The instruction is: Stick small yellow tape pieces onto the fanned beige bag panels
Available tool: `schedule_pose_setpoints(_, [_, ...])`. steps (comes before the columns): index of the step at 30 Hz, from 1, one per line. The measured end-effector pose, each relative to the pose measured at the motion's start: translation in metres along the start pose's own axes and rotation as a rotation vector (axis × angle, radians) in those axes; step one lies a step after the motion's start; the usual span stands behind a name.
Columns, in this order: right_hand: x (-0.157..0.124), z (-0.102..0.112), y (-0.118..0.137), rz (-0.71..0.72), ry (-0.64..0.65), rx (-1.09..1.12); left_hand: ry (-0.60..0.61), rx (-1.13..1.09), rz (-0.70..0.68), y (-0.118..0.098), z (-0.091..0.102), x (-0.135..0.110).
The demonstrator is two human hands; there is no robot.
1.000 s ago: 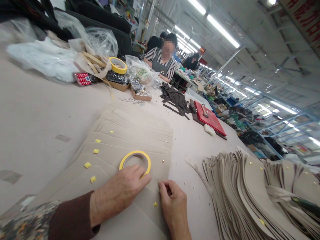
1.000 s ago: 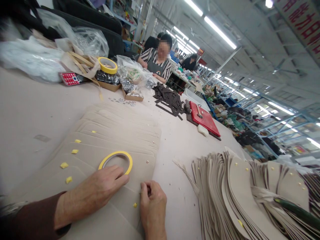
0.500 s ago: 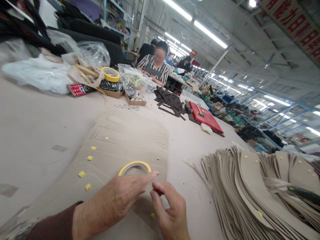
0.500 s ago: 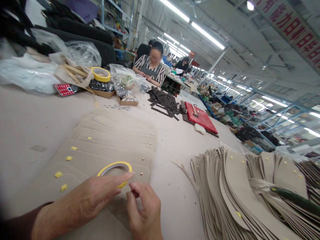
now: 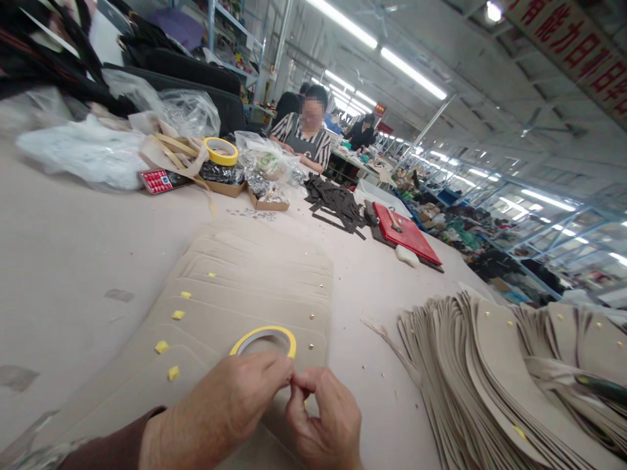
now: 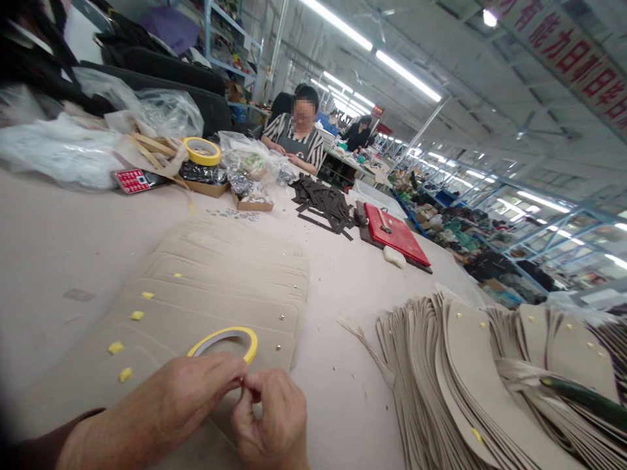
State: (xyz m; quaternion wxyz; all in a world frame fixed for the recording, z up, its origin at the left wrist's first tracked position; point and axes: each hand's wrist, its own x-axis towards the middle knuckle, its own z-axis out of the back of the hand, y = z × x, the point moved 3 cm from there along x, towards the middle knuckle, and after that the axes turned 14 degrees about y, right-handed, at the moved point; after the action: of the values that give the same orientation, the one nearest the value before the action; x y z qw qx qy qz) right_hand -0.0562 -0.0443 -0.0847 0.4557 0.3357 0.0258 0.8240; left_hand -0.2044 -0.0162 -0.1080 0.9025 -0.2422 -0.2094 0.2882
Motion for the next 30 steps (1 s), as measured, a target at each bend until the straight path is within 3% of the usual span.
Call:
schedule_pose_setpoints(3, [-0.005, -0.004, -0.007, -0.183, -0.003, 0.134, -0.004, 0.081, 0.022, 0.001, 0.000, 0.003])
schedule_pose_setpoints(7, [-0.019, -0.020, -0.034, -0.671, 0.131, 0.645, -0.106, 0.144, -0.068, -0.007, 0.002, 0.009])
schedule_pose_setpoints(9, [-0.025, -0.024, -0.049, -0.853, 0.113, 0.831, -0.169, 0.155, -0.113, -0.012, 0.003, 0.011])
schedule_pose_setpoints(12, [-0.027, -0.022, -0.072, -0.983, 0.048, 0.906, -0.170, 0.238, -0.067, -0.007, -0.001, 0.011])
schedule_pose_setpoints(18, [-0.019, -0.020, -0.084, -0.920, 0.179, 0.761, 0.079, 0.408, 0.113, 0.015, -0.019, 0.015])
schedule_pose_setpoints(27, [-0.001, -0.019, -0.072, -0.629, 0.269, 0.276, 0.094, 0.389, 0.126, 0.017, -0.023, 0.014])
schedule_pose_setpoints(30, [0.000, -0.020, -0.073, -0.628, 0.264, 0.215, 0.109, 0.388, 0.138, 0.018, -0.023, 0.013])
